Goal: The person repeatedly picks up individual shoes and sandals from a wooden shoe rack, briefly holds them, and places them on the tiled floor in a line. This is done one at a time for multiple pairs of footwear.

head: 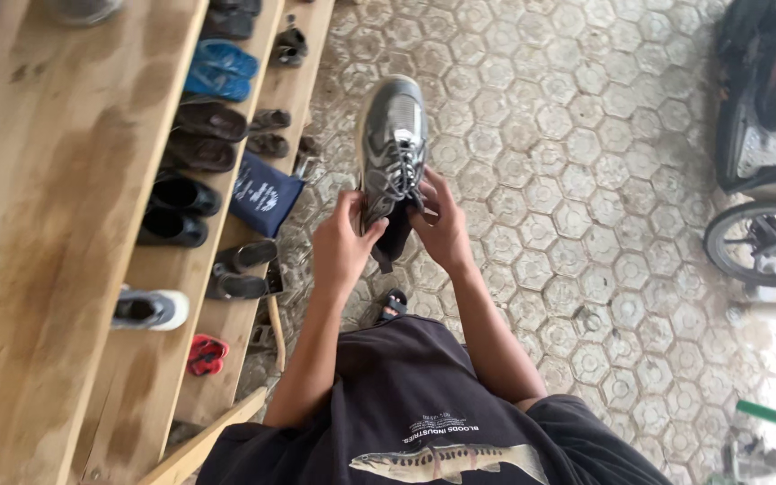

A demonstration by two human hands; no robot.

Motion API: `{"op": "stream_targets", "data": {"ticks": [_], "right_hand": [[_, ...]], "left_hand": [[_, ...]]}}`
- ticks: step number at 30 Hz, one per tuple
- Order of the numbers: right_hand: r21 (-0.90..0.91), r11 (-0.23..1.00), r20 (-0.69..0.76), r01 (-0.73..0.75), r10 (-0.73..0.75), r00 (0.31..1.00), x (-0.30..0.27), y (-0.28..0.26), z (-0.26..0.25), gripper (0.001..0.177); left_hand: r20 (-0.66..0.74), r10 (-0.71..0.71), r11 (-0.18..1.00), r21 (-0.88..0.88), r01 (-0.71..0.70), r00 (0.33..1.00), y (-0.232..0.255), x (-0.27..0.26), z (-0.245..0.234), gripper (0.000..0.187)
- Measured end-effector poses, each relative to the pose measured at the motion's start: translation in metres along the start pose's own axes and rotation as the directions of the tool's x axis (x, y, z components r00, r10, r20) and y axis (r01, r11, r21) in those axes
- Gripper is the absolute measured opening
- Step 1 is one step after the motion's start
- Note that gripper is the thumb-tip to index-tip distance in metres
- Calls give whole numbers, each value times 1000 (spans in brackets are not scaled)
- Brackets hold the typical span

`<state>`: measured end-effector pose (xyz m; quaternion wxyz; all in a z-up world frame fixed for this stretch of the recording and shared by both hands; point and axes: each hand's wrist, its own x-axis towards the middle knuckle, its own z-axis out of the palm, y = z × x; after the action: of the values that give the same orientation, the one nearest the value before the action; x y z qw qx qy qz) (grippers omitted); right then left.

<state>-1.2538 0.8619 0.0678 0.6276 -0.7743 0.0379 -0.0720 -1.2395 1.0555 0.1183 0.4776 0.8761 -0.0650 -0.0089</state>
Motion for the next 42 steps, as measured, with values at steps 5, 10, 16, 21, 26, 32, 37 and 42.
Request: {"op": "stream_targets", "data": {"ticks": [5, 10, 16, 21, 26, 32, 37, 42], "right_hand": [[149, 988, -63, 34, -25, 998, 20, 20, -49, 50], [385, 922, -127, -35, 91, 988, 37, 38, -82, 40], [405, 909, -139, -103, 172, 975, 67, 51, -96, 37], [283, 955, -207, -90, 152, 966, 120, 68, -99, 37], [458, 871, -205, -177, 297, 933, 195, 58, -89, 42], [268, 952, -241, -151, 218, 946, 282, 29, -57, 60], [363, 915, -309, -174, 294, 904, 331, 44, -45, 61], [409, 906, -367, -108, 272, 889, 385, 54, -51, 50]], "left_hand": [[-34, 175, 981, -72, -177, 984, 15, 24, 36, 44], [17, 84, 924, -376, -71, 996, 15, 60, 58, 38], [287, -62, 913, -370, 170, 956, 0, 132, 92, 69], [387, -38, 815, -522, 252, 921, -9, 199, 129, 70], [328, 126, 770, -627, 116, 936, -17, 281, 135, 70], [263, 138, 831, -555, 33, 955, -17, 371, 129, 72], [277, 170, 855, -519, -2, 946, -17, 418, 127, 72], [274, 174, 903, -427, -42, 946, 0, 463, 132, 78]]}}
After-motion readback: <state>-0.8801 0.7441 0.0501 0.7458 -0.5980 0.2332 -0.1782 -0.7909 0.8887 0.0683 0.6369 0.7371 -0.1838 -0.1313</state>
